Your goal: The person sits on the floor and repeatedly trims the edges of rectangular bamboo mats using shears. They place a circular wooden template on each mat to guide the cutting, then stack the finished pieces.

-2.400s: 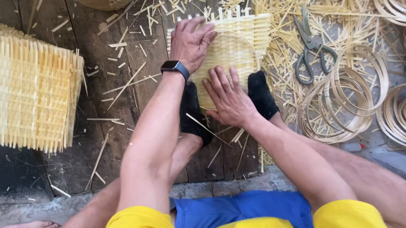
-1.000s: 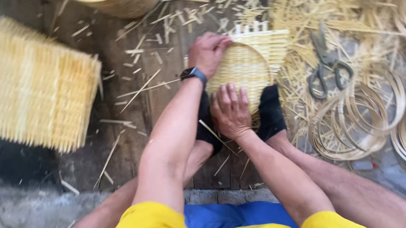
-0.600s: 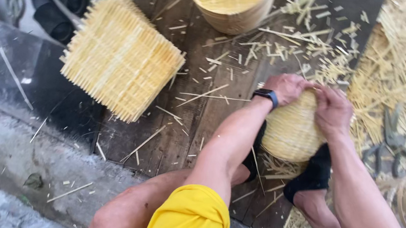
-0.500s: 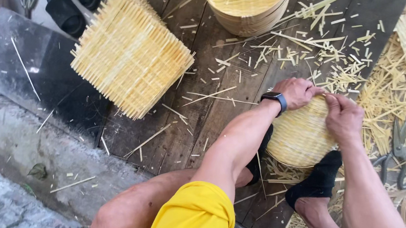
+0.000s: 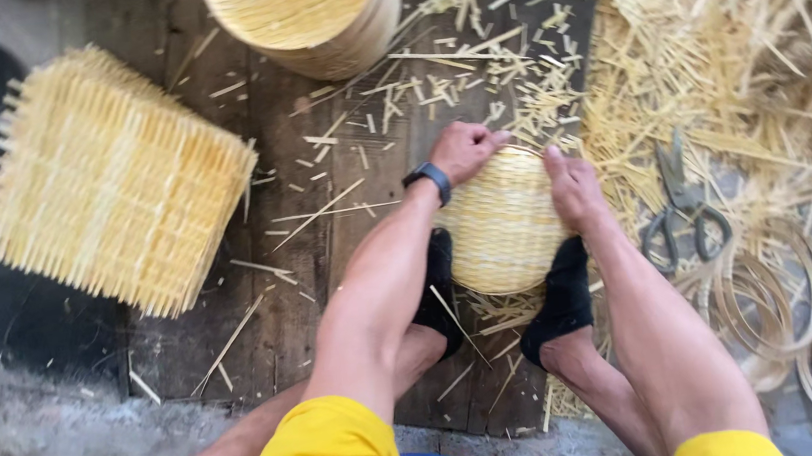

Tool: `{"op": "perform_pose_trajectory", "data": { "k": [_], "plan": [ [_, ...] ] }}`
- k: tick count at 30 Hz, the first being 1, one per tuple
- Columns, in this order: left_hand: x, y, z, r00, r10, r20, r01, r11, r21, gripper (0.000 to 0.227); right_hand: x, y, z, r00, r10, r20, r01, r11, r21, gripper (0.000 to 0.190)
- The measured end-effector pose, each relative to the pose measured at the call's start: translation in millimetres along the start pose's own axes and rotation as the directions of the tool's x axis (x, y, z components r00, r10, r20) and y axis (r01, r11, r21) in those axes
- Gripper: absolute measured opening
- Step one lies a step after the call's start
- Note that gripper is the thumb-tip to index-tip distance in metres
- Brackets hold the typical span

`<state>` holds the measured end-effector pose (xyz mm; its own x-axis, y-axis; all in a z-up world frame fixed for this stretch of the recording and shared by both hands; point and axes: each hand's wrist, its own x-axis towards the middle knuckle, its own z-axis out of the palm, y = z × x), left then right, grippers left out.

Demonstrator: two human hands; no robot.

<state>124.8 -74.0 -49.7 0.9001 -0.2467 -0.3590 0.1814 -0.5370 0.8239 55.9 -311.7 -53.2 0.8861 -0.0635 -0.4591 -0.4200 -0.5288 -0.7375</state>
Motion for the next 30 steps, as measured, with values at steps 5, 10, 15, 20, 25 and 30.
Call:
{"op": "perform_pose_trajectory", "data": {
  "k": [5, 10, 15, 20, 25, 30],
  "plan": [
    [0, -4, 2, 0.999, 0.022, -0.036, -0.024, 0.999, -0.034, 0.045, -6, -10, -4, 0.998, -0.044, 0.037, 0.036, 0.982, 0.188, 0.064],
    [-2, 2, -7, 0.999, 0.054, -0.008, -0.054, 0.998, -0.042, 0.054, -20, -34, -10, 0.999, -0.032, 0.021, 0.033, 0.997, -0.068, 0.068],
    [-37, 60, -32, 0.991, -0.016, 0.133, 0.0, 0.993, 0.12, 0.056, -59, -88, -94, 0.99, -0.142, 0.025, 0.143, 0.957, -0.252, 0.06],
    [-81, 126, -53, 0.91, 0.41, 0.057, -0.409, 0.869, 0.279, 0.052, -141, -102, -246, 0.987, 0.024, 0.157, 0.115, 0.571, -0.813, 0.051],
    [-156, 128, -21, 0.633, 0.756, 0.165, -0.732, 0.514, 0.448, 0.031, -183, -34, -275, 0.979, 0.187, 0.082, -0.068, 0.679, -0.731, 0.046],
    [-215, 76, 11, 0.784, 0.52, 0.34, -0.582, 0.425, 0.693, 0.04, -131, 80, -182, 0.99, 0.138, -0.007, -0.132, 0.927, -0.352, 0.041]
  ]
}}
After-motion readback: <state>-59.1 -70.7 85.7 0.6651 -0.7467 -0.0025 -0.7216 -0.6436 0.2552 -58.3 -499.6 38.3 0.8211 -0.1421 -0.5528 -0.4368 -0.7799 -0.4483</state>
